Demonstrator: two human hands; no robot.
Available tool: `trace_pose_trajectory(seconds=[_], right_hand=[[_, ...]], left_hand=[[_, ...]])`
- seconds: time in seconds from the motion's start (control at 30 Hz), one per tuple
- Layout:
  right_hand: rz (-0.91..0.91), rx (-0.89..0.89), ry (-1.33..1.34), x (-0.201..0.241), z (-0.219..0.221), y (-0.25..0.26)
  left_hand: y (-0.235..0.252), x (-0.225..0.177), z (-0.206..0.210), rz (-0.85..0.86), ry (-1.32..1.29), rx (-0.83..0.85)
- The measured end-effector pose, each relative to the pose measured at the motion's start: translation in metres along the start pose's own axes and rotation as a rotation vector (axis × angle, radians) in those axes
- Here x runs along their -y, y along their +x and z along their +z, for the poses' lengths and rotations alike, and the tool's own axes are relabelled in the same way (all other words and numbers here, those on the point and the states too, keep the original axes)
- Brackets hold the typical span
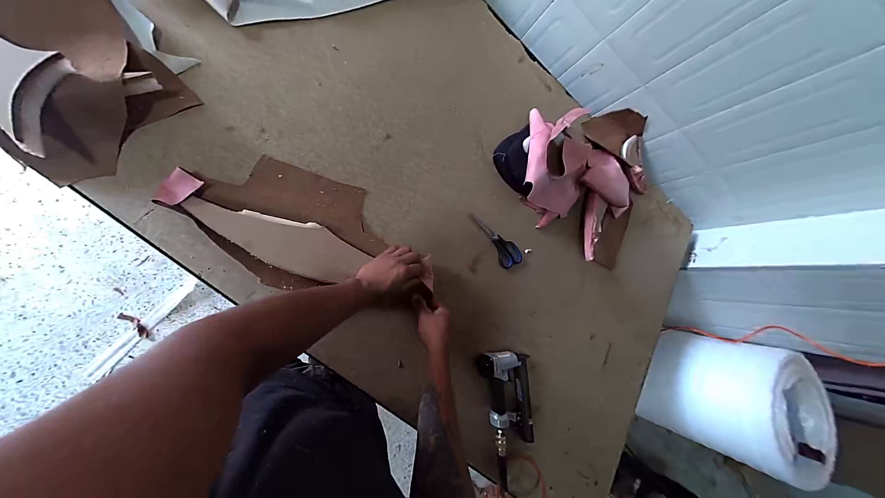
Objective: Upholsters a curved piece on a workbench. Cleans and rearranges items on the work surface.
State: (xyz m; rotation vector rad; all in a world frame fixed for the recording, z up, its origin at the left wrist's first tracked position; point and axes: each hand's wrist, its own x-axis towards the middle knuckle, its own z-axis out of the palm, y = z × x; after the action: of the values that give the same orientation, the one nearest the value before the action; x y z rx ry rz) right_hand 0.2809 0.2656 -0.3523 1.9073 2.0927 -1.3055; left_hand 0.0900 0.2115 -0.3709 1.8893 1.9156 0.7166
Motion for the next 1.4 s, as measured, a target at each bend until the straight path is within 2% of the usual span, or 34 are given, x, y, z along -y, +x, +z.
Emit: trace_pose_trajectory(seconds=[0.1, 0.27, 0.37, 0.47, 0.53, 0.63, 0.73, 0.83, 0.93, 1.0, 1.07, 1.17, 1.27, 1.4], right_hand=[[0.011, 0.102, 0.019, -0.005, -0.007, -0.004], [-0.179, 0.082, 0.169, -0.006, -0.014, 0.000], [-0.319, 0.082, 0.199, 0.020, -0.013, 0.011], [-0.415, 0.141, -0.056, 0.051, -0.029, 0.009], [-0.412, 0.135, -0.187, 0.061, -0.024, 0.019], [-0.463, 0.113, -0.203, 0.053, -0.019, 0.020], [-0.491, 0.144, 0.021, 0.023, -0.046, -0.007], [-0.369, -0.039, -0.024, -0.034, -0.099, -0.029], [-0.205, -0.290, -0.104, -0.123, -0.150, -0.043], [-0.091, -0.366, -0.169, -0.168, -0.165, -0.052], [-0.066, -0.383, -0.265, -0.191, -0.160, -0.057], [-0.099, -0.426, -0.364, -0.196, -0.148, -0.047], [-0.079, -0.404, -0.412, -0.186, -0.156, -0.035], [-0.003, -0.286, -0.303, -0.124, -0.162, -0.034]], left_hand=[[-0.004, 0.001, 0.008, 0.047, 0.030, -0.066], [-0.003, -0.003, 0.016, 0.046, 0.099, -0.069], [-0.007, -0.001, 0.016, 0.071, 0.113, -0.066], [-0.006, -0.006, 0.014, 0.049, 0.146, -0.033], [-0.003, -0.002, 0.013, 0.006, 0.163, -0.030], [-0.003, -0.005, 0.019, -0.050, 0.139, -0.065], [0.001, -0.005, 0.022, -0.066, 0.139, -0.084], [0.002, -0.003, 0.022, -0.091, 0.137, -0.076], [0.002, 0.000, 0.025, -0.132, 0.110, -0.081], [0.004, 0.000, 0.026, -0.165, 0.104, -0.091], [0.006, 0.001, 0.027, -0.185, 0.100, -0.111], [0.005, 0.001, 0.027, -0.187, 0.098, -0.134], [0.005, 0.000, 0.028, -0.133, 0.118, -0.178], [0.005, 0.006, 0.028, -0.125, 0.109, -0.212]])
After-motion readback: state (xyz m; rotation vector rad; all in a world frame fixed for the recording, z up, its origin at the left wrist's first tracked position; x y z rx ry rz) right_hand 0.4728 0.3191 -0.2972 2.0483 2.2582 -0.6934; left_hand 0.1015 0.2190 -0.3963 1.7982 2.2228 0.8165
